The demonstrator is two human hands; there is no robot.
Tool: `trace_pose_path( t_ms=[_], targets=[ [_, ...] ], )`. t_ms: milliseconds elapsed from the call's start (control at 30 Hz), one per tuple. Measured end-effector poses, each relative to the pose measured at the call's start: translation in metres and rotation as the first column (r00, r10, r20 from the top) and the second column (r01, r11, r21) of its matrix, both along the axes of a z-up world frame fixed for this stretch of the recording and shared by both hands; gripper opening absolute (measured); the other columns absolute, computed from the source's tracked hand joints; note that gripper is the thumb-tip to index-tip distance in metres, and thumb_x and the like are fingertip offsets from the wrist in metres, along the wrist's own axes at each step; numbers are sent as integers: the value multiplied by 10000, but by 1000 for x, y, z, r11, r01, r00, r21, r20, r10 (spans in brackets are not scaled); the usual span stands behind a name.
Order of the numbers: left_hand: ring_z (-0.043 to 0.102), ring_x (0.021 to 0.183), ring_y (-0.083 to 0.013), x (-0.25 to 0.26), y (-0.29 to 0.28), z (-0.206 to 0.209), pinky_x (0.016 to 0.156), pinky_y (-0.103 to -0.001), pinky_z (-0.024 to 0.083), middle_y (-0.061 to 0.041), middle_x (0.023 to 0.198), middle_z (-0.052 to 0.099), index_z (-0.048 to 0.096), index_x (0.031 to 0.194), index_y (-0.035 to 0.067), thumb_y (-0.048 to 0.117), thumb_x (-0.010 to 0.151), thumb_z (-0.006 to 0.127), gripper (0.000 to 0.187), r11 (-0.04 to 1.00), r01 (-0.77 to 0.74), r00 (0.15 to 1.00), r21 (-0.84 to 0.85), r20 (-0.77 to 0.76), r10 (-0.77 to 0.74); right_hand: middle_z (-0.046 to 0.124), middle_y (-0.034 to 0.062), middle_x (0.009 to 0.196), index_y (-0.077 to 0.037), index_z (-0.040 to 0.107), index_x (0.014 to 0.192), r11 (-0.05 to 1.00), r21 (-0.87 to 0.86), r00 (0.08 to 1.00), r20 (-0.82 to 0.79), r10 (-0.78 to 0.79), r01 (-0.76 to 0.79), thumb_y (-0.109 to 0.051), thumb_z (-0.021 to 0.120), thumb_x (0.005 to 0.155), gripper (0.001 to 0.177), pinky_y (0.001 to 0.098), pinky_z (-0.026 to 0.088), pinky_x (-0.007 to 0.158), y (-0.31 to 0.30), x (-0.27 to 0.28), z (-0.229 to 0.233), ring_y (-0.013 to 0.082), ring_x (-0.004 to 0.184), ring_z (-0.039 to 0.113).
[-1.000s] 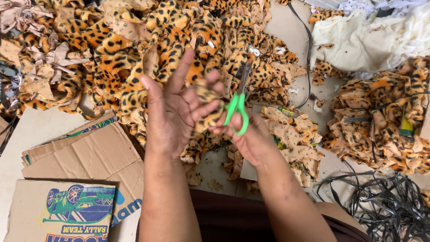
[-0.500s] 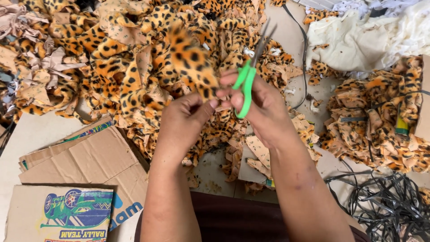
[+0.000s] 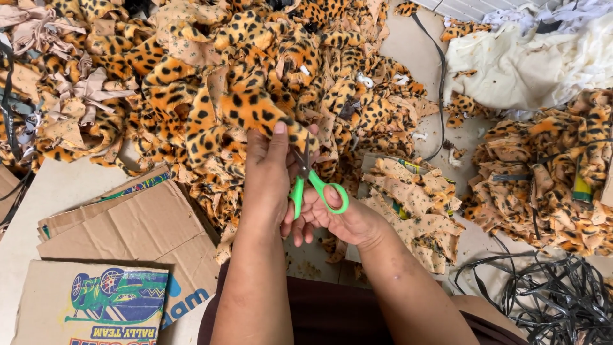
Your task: The person cuts small pieces of leopard-print fabric using scissors while sitting on the floor among a large quantity of fabric scraps.
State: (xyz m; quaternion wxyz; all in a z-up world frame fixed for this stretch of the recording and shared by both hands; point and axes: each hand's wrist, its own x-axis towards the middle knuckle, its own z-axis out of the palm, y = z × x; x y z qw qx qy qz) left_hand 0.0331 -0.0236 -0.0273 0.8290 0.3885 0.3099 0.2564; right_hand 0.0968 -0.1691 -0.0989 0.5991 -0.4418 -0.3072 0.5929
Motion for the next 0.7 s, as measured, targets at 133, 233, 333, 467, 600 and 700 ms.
trace_pose_path(
  t_ms=[133,233,333,467,600,700],
  targets=[
    [763,880,-280,-4,-3,1,753,-454,664,-265,1005,740,413,1059,54,329,1058,455,278,987,1,999,158,-33,4,740,203,1056,18,657,1191,998,-20,999,1,-54,54,-752,366,939,861,362,625,709,4,4,-15,292,853,750],
    [717,915,-379,-11,1,0,786,-553,596,-228,866,636,453,1032,42,432,1071,419,393,871,250,925,424,-371,-84,712,255,1054,50,641,1178,979,-53,978,-47,-201,199,-787,303,919,939,420,636,725,9,5,-19,321,879,740],
    [669,940,-475,-16,0,16,824,-604,529,-267,866,597,510,1000,-14,416,1081,392,453,793,356,883,495,-456,-112,724,185,1088,14,652,1171,963,-67,962,-57,-265,262,-798,346,915,905,392,638,784,17,-1,-14,264,955,729],
    [640,775,-288,-24,3,21,711,-462,565,-140,773,534,512,1015,7,337,1101,375,368,837,297,915,460,-386,-113,754,155,933,-2,696,982,911,-49,905,-100,-413,410,-517,567,985,531,362,640,748,14,-21,-33,241,846,747],
    [694,786,-320,-26,8,30,726,-512,585,-154,791,575,508,1052,20,343,1104,341,367,832,311,916,459,-379,-133,746,189,906,3,705,951,909,-56,890,-186,-416,413,-472,637,968,481,398,651,724,12,-40,-22,293,855,748],
    [698,822,-361,-23,8,24,728,-519,550,-200,768,586,485,1012,7,305,1096,399,321,715,389,906,580,-380,-185,713,203,1173,-24,634,1225,938,27,917,-222,-332,346,-756,441,921,816,445,631,807,11,-20,-40,307,1046,714]
  ],
)
